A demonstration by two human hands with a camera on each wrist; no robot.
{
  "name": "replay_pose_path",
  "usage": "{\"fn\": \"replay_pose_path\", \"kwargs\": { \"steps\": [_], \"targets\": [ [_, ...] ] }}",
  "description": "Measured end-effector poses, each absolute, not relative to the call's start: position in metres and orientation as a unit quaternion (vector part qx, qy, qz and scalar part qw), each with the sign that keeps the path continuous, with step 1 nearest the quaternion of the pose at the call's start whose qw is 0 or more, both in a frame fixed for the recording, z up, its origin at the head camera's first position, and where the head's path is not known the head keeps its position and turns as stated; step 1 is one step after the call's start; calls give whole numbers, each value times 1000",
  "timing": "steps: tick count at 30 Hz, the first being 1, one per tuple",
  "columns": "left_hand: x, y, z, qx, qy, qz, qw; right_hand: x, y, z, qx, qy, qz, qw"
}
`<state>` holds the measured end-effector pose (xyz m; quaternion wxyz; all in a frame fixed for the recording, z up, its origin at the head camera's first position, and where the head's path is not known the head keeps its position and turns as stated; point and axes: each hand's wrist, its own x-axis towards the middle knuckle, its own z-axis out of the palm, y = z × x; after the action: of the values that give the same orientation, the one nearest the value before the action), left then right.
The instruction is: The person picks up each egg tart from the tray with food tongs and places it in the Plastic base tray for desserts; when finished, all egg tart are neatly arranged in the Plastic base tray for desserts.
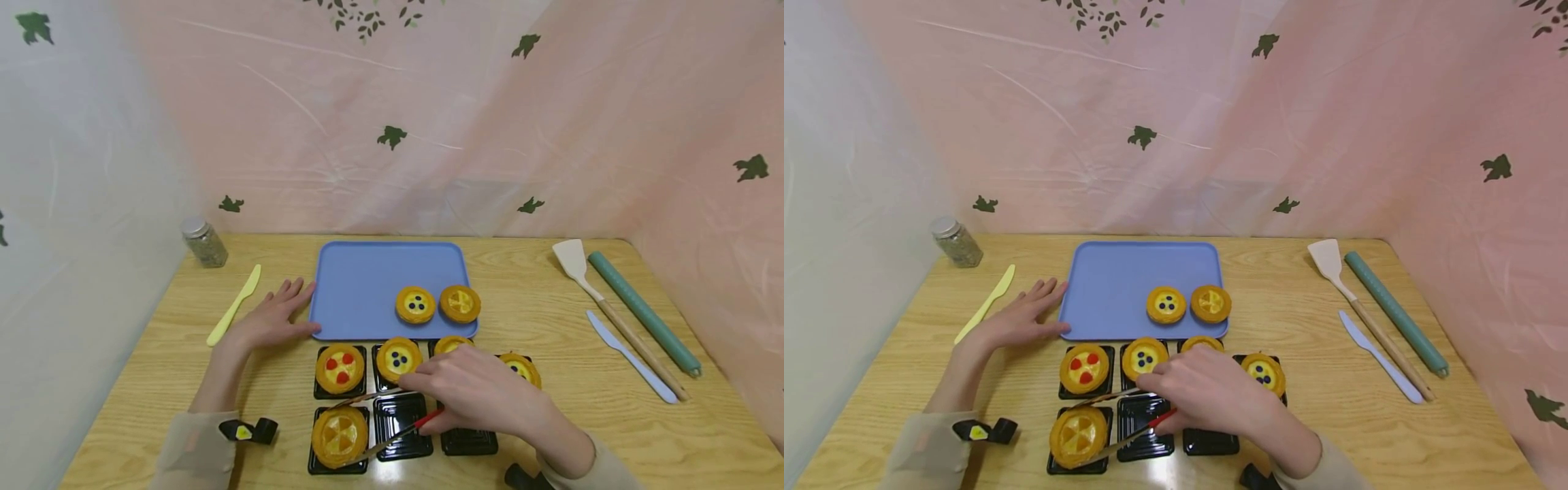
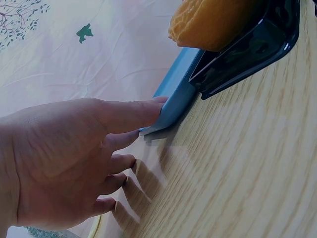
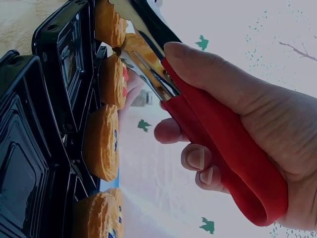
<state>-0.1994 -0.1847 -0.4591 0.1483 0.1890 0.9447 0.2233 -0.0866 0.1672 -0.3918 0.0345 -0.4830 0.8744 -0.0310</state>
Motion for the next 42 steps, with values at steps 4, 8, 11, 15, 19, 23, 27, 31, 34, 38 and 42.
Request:
{"fn": "replay_pose_path", "kwargs": {
  "steps": [4,8,11,15,19,23,27,31,34,38,42],
  "targets": [
    [-199,-185,-459,189,944,224,148,-87,167,-392,-482,875,-29,37],
    [-200,-185,-460,189,945,223,147,-87,167,-392,-480,876,-31,41],
    [-200,-185,-460,189,945,222,148,-87,167,-392,-479,876,-33,42],
    [-200,-185,-460,188,945,222,149,-87,167,-392,-479,876,-35,42],
    [-200,-185,-460,188,945,221,148,-87,167,-391,-477,877,-36,46],
    [-200,-185,-460,189,946,220,148,-87,167,-390,-475,878,-38,46],
    [-199,-185,-459,188,946,221,147,-87,167,-390,-479,876,-40,38],
    [-199,-185,-459,188,945,221,151,-87,169,-389,-487,872,-47,22],
    [-200,-185,-458,189,945,219,150,-89,172,-387,-487,871,-64,11],
    [-200,-185,-457,189,946,219,150,-92,181,-380,-483,871,-95,-11],
    [-200,-186,-458,190,945,220,152,-98,197,-372,-457,881,-108,-57]
  ]
}}
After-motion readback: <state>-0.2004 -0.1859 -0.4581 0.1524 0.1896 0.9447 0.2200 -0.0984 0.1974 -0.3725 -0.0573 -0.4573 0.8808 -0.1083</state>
